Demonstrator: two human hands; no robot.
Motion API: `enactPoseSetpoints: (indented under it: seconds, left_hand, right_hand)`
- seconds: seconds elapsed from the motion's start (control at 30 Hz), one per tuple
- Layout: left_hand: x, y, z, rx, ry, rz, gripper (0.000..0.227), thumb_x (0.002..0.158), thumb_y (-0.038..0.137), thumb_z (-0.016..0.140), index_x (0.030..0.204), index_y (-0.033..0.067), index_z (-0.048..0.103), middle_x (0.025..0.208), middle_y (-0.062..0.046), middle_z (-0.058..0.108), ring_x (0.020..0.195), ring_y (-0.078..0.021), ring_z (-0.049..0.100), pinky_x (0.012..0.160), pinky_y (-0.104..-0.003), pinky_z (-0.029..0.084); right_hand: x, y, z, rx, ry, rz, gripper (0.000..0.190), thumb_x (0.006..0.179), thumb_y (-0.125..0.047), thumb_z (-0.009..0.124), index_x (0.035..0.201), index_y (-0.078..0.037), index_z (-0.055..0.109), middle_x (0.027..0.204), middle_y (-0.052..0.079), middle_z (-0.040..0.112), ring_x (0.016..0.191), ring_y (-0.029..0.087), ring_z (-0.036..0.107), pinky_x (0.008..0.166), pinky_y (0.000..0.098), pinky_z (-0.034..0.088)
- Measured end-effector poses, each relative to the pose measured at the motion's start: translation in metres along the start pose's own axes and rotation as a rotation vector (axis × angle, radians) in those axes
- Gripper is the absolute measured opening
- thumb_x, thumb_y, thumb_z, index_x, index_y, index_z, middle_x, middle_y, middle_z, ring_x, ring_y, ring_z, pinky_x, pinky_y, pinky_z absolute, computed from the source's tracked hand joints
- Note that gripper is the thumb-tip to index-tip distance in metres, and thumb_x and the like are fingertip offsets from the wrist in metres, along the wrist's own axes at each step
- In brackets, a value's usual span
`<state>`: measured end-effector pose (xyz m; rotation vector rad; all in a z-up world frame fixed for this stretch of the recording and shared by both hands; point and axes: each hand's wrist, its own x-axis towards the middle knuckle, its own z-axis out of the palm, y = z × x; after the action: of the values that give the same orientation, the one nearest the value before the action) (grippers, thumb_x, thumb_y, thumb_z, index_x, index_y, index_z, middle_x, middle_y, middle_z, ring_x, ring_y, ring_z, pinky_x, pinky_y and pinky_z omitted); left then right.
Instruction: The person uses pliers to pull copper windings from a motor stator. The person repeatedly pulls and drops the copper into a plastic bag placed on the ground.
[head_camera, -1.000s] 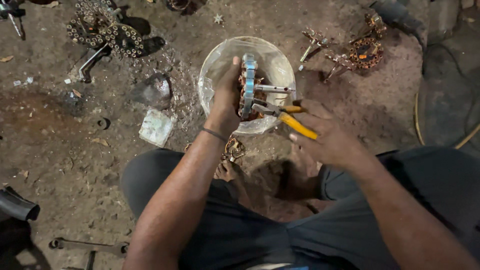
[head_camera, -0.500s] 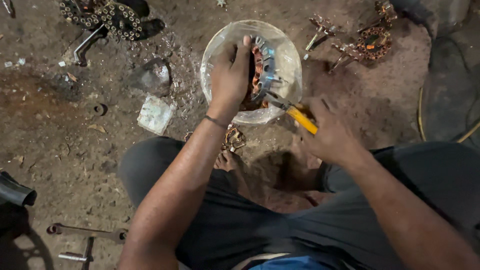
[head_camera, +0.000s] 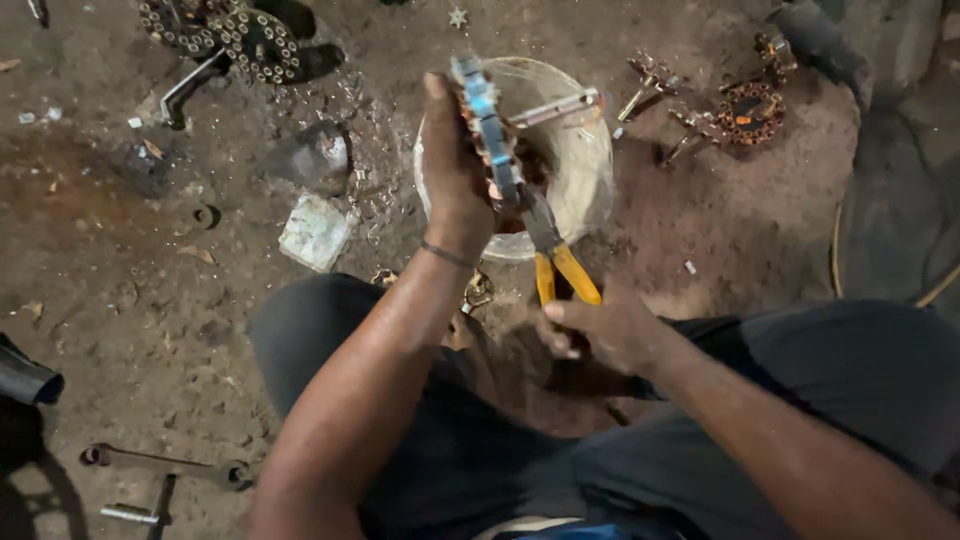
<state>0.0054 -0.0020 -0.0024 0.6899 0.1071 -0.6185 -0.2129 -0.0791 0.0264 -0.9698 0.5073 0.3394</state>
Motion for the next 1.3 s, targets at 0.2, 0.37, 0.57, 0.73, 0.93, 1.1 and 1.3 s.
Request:
enactPoseSetpoints:
  seconds: [0.2,0.37,0.57,0.73,0.93,1.1,1.3]
  left_hand:
    - [0.014,0.007,-0.018,0.054,0.039,0.26,0.043,0.104,0.051,0.057,0.105,0.0085,0.06,0.086,-0.004,0.062,0.073,-0.0158,0.063,0.066,-0.035,0.055]
    - [0.014,-0.001,-0.02,0.409,0.034,0.446,0.041,0.108,0.044,0.057,0.118,0.0052,0.061,0.104,-0.003,0.063,0.093,-0.0116,0.06,0.086,-0.031,0.053]
    - [0.003,0.003,-0.01,0.652,-0.04,0.555,0.037,0.104,0.041,0.067,0.118,0.0074,0.059,0.101,0.0,0.059,0.091,-0.0122,0.056,0.081,-0.03,0.052]
    - [0.008,0.033,-0.011,0.479,-0.344,0.338,0.032,0.097,0.028,0.083,0.113,0.008,0.063,0.105,-0.003,0.067,0.1,-0.0138,0.065,0.096,-0.034,0.059]
    - [0.002,0.034,-0.001,0.72,-0.331,0.285,0.034,0.089,0.021,0.087,0.112,0.0047,0.068,0.097,0.0,0.07,0.087,-0.0083,0.065,0.08,-0.026,0.058]
    - [-0.003,0.028,0.009,0.881,-0.149,0.299,0.03,0.083,0.021,0.091,0.096,0.0023,0.071,0.084,-0.001,0.073,0.074,-0.0085,0.065,0.066,-0.027,0.056]
    - [-0.009,0.017,0.012,1.243,0.069,0.647,0.039,0.084,0.027,0.095,0.088,0.001,0.067,0.081,-0.006,0.071,0.069,-0.0146,0.062,0.063,-0.033,0.052]
  right_hand:
    - [0.016,-0.013,-0.005,-0.413,0.223,-0.154,0.034,0.091,-0.015,0.067,0.122,-0.005,0.057,0.092,0.004,0.071,0.078,0.012,0.066,0.069,0.0308,0.055]
    - [0.006,-0.019,-0.008,-0.713,0.169,-0.28,0.027,0.097,-0.018,0.072,0.122,-0.006,0.072,0.091,0.003,0.064,0.078,0.009,0.055,0.066,0.0285,0.049]
    - [0.001,-0.033,-0.003,-0.676,0.403,0.083,0.025,0.091,-0.021,0.072,0.111,-0.007,0.065,0.075,0.006,0.063,0.053,0.009,0.053,0.044,0.0265,0.044]
    - [-0.008,-0.029,-0.017,-0.061,0.198,-0.071,0.036,0.089,-0.021,0.067,0.118,-0.002,0.056,0.083,0.005,0.065,0.064,0.011,0.06,0.05,0.027,0.049]
    - [0.014,0.006,-0.042,-0.563,0.296,0.12,0.037,0.091,-0.023,0.072,0.116,-0.001,0.056,0.08,0.012,0.062,0.065,0.021,0.059,0.054,0.0356,0.05]
    - [0.026,0.027,-0.056,-1.305,0.611,-0.376,0.04,0.094,-0.016,0.064,0.131,-0.004,0.054,0.098,0.029,0.068,0.089,0.049,0.064,0.074,0.0553,0.052]
    - [0.032,0.002,-0.073,-1.744,0.927,-0.491,0.043,0.099,-0.012,0.059,0.14,-0.003,0.049,0.125,0.034,0.061,0.105,0.052,0.061,0.087,0.0586,0.049]
